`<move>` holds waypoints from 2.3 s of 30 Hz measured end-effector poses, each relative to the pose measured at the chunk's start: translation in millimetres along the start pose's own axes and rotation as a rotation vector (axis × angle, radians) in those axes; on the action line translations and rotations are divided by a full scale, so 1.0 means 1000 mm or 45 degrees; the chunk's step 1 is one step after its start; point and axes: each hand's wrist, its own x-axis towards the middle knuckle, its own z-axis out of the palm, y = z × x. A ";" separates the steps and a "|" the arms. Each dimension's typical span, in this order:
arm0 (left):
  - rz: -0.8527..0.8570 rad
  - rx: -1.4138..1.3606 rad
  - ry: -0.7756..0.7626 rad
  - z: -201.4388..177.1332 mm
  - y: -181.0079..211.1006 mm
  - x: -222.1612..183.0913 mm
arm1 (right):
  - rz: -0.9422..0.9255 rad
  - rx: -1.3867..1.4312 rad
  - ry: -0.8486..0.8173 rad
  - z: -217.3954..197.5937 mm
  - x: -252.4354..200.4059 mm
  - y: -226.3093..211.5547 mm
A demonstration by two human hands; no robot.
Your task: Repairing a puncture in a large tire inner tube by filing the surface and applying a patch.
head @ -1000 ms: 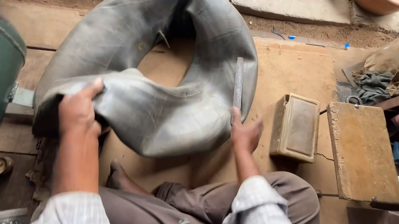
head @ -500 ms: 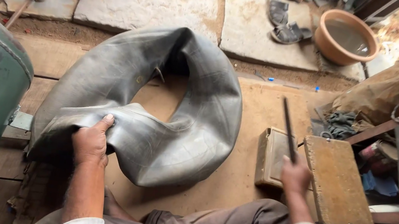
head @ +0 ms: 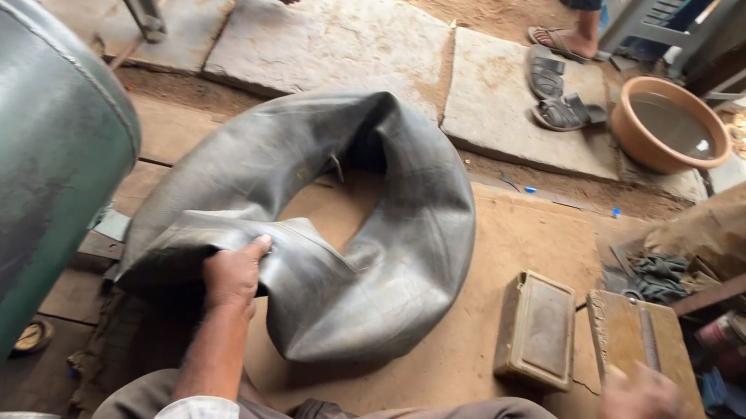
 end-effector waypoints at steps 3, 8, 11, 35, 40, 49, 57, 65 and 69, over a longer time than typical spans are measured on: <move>-0.034 -0.013 0.013 0.000 0.007 -0.007 | 0.124 0.734 -0.385 -0.002 -0.028 -0.119; -0.092 -0.223 0.006 -0.008 0.014 -0.012 | 0.924 1.436 -1.418 0.015 -0.100 -0.272; -0.108 -0.351 -0.002 -0.020 0.013 -0.009 | 1.105 1.633 -1.358 0.087 -0.128 -0.297; -0.869 0.169 -0.061 0.074 -0.215 -0.099 | -0.335 0.509 0.100 0.004 -0.004 -0.270; -0.456 -0.370 -0.035 0.068 -0.228 -0.087 | -1.185 0.706 -0.900 -0.052 -0.083 -0.292; -0.537 -0.968 -0.043 0.057 -0.118 -0.055 | -1.459 0.268 -0.514 0.012 -0.115 -0.299; -0.131 -0.680 -0.535 0.045 -0.028 -0.035 | -0.675 1.466 -0.829 -0.061 -0.003 -0.350; -0.037 0.161 -0.219 0.065 -0.155 0.008 | -0.476 1.488 -0.936 -0.052 0.017 -0.374; 0.021 0.738 -0.480 0.082 -0.179 0.009 | -0.630 1.431 -0.847 -0.056 0.018 -0.372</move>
